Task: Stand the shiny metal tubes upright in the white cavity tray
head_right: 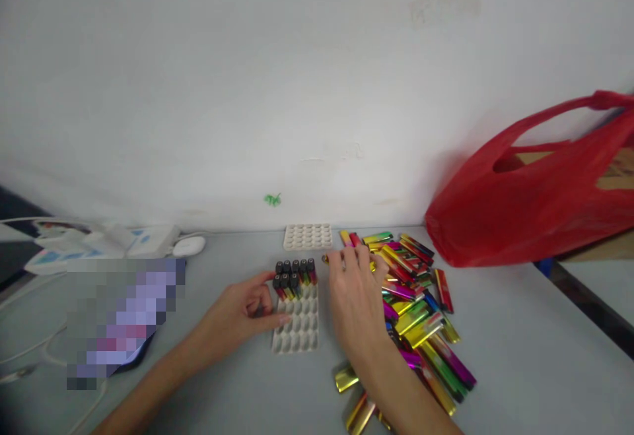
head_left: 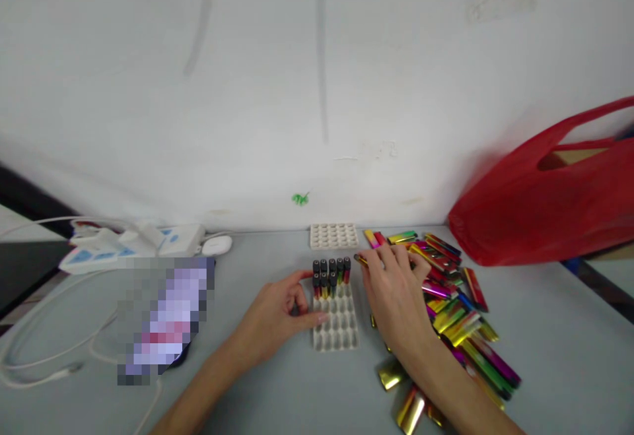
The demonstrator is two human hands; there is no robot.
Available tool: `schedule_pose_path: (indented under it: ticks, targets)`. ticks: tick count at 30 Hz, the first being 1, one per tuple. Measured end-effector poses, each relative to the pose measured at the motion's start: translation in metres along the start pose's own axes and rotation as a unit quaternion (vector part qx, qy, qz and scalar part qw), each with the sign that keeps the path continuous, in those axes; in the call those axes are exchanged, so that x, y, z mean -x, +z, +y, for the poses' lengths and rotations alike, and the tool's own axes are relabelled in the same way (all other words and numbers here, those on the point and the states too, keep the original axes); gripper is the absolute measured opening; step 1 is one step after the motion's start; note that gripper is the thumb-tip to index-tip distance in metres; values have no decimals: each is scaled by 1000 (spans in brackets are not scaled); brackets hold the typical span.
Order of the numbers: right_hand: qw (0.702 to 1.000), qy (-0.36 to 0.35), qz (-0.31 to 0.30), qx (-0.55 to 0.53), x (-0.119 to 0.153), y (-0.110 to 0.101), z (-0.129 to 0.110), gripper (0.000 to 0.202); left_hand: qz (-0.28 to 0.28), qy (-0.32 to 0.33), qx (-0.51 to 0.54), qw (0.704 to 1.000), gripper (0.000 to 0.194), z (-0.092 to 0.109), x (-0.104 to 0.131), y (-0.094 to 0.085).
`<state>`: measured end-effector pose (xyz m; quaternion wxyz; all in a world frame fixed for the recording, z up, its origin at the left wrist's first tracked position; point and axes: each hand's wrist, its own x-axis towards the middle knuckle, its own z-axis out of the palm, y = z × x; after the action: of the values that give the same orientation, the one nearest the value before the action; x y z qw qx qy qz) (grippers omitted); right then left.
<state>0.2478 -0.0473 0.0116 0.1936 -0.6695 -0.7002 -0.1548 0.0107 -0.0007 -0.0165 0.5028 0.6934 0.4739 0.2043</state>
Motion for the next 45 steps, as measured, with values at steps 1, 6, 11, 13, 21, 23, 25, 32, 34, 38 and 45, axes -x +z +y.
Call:
schedule_pose_path:
  ticks: [1, 6, 11, 13, 21, 23, 25, 32, 34, 38, 45]
  targets:
    - [1000, -2, 13, -11, -1, 0, 0, 18, 0, 0, 0, 1000, 83, -1, 0, 0]
    - [992, 1, 76, -103, -1, 1, 0, 11, 3, 8, -13, 1000, 81, -4, 0, 0]
    - [945, 113, 80, -298, -1, -6, -2, 16, 2, 5, -10, 1000, 79, 0, 0, -1]
    - [903, 180, 55, -386, -2, -9, 0, 21, 1, 5, -15, 1000, 78, 1, 0, -1]
    - [682, 304, 26, -664, -16, -12, 6, 31, 0, 6, -11, 1000, 79, -2, -1, -1]
    - [608, 309, 2, -731, -18, -13, 5, 34, 3, 7, -10, 1000, 80, -3, -1, 0]
    - [546, 317, -22, -775, -20, -14, 5, 36, 0, 7, -6, 1000, 82, -3, -1, 0]
    - [404, 323, -146, -843, -16, -20, 2, 40, 8, 10, -19, 1000, 79, -2, -2, 0]
    - [392, 320, -170, -846, -14, -23, -3, 38, 4, 11, -18, 1000, 79, 0, -1, 0]
    - [422, 270, -179, -847, -13, -28, -10, 39, 2, 4, -14, 1000, 76, 4, 1, -1]
    - [486, 260, -168, -818, -10, -29, -7, 45, 0, 9, -25, 1000, 77, 1, 1, -1]
